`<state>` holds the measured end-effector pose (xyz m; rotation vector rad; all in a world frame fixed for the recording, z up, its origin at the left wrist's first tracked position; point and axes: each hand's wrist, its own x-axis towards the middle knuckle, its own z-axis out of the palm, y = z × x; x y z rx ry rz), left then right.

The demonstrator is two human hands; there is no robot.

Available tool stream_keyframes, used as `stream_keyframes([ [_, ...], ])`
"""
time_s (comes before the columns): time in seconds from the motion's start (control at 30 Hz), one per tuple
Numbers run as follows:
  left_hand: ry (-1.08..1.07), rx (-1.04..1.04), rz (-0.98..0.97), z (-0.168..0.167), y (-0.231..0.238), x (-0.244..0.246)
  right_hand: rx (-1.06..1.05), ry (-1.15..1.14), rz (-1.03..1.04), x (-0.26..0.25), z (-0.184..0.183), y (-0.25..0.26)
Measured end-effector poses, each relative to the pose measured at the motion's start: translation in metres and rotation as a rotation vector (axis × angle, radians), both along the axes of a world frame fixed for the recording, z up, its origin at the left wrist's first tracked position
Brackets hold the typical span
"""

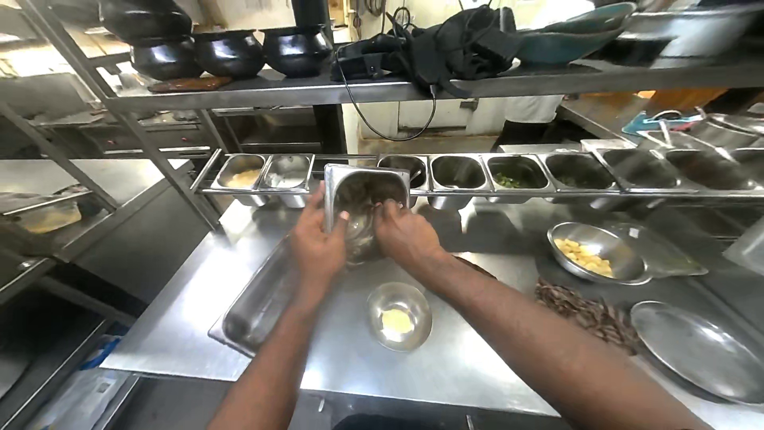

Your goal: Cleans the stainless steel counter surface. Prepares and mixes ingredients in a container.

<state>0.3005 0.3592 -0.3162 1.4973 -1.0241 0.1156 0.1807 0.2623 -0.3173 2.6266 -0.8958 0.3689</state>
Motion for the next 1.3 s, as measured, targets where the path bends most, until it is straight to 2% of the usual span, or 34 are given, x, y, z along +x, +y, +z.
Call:
stream_keyframes([
  [0.17,-0.016,-0.010,0.015,-0.006,-0.003,-0.010,0.201,0.003,-0.065,-0.010,0.003,0.009],
  [0.37,-0.059,-0.104,0.003,-0.011,-0.012,-0.018,0.346,0.141,-0.116,-0.020,0.013,0.017],
  [0.53,-0.153,-0.142,-0.033,-0.015,-0.013,-0.024,0.414,0.115,-0.143,-0.028,0.026,0.018],
  [0.73,-0.227,-0.242,-0.154,-0.033,-0.012,-0.025,0.706,0.030,-0.171,-0.032,0.035,0.015],
  [0.9,-0.178,-0.304,-0.167,-0.052,-0.012,-0.023,1.022,-0.276,-0.045,-0.030,0.019,0.012],
  [0.97,-0.129,-0.306,-0.179,-0.050,-0.013,-0.025,1.261,-0.486,-0.021,-0.027,0.011,0.015],
  [1.03,-0.021,-0.289,-0.167,-0.045,-0.014,-0.028,1.516,-0.725,-0.069,-0.024,0.003,0.021],
  [1.1,0.087,-0.259,-0.149,-0.038,-0.016,-0.029,1.680,-0.954,-0.143,-0.023,0.007,0.026],
  [1.2,0.079,-0.225,-0.117,-0.039,-0.017,-0.029,1.742,-1.180,-0.250,-0.025,0.017,0.021],
  [1.3,0.087,-0.232,-0.118,-0.040,-0.019,-0.032,1.769,-1.262,-0.337,-0.028,0.021,0.012],
])
